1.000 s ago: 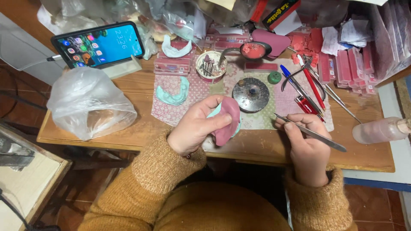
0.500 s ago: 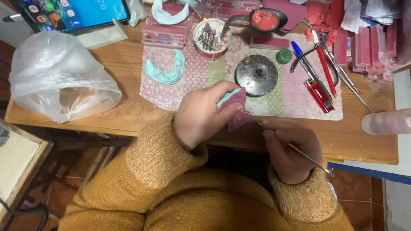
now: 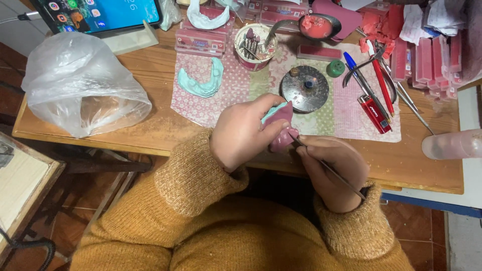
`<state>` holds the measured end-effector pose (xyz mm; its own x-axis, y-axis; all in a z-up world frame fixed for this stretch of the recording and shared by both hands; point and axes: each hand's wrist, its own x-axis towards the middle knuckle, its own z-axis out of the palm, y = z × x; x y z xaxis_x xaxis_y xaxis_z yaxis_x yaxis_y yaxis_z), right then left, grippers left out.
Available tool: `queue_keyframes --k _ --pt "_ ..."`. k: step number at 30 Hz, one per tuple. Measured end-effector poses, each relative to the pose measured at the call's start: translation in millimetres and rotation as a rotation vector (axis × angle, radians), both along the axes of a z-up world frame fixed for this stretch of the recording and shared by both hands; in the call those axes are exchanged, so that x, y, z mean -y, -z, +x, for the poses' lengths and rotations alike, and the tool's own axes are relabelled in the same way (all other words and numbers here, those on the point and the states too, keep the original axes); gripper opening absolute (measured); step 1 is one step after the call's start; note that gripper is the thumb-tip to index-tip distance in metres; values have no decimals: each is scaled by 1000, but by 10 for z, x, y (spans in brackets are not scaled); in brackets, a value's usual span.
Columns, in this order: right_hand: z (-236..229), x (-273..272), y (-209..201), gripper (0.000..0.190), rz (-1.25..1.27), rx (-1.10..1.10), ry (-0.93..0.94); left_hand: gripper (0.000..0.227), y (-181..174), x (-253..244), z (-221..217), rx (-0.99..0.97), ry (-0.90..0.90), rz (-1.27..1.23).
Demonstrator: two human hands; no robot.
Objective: The person picks up a pink sheet of material and places it over a light blue dental mold. They press the material into the mold's contours, then use a spray bottle to wet the surface. Finally, they use a metal tool to trim and smooth the edges of the material on the mold.
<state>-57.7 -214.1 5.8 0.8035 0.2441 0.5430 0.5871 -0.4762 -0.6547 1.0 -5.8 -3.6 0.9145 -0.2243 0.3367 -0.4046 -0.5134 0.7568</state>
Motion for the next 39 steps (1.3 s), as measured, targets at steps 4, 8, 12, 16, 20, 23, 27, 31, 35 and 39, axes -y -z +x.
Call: queue_keyframes --k 4,8,12,16,20,23,27,31,35,39 --pt "5 -9 8 22 33 -17 -11 35 -1 -14 -7 5 9 -13" --pt "14 -21 20 21 31 -6 -9 35 -7 -16 -19 18 14 -22" --pt "36 -32 16 20 27 33 -19 34 -16 -19 -33 45 15 -27" --pt "28 -36 12 19 -3 33 -5 32 -36 -25 -42 38 23 -22" --pt "24 -27 27 18 18 8 4 30 -26 -26 -45 37 44 -36" --pt "31 -11 33 17 19 16 3 30 -22 -24 -38 35 53 -37" --pt "31 4 46 16 30 5 -17 31 -31 -25 -48 30 60 -40" --pt "12 37 70 15 41 -2 1 31 -12 -24 -36 34 67 -41" --pt "12 84 85 16 -8 -11 35 31 -6 -29 -24 29 88 -18" --pt "18 174 138 19 21 5 14 31 -2 -69 7 -25 86 -89"
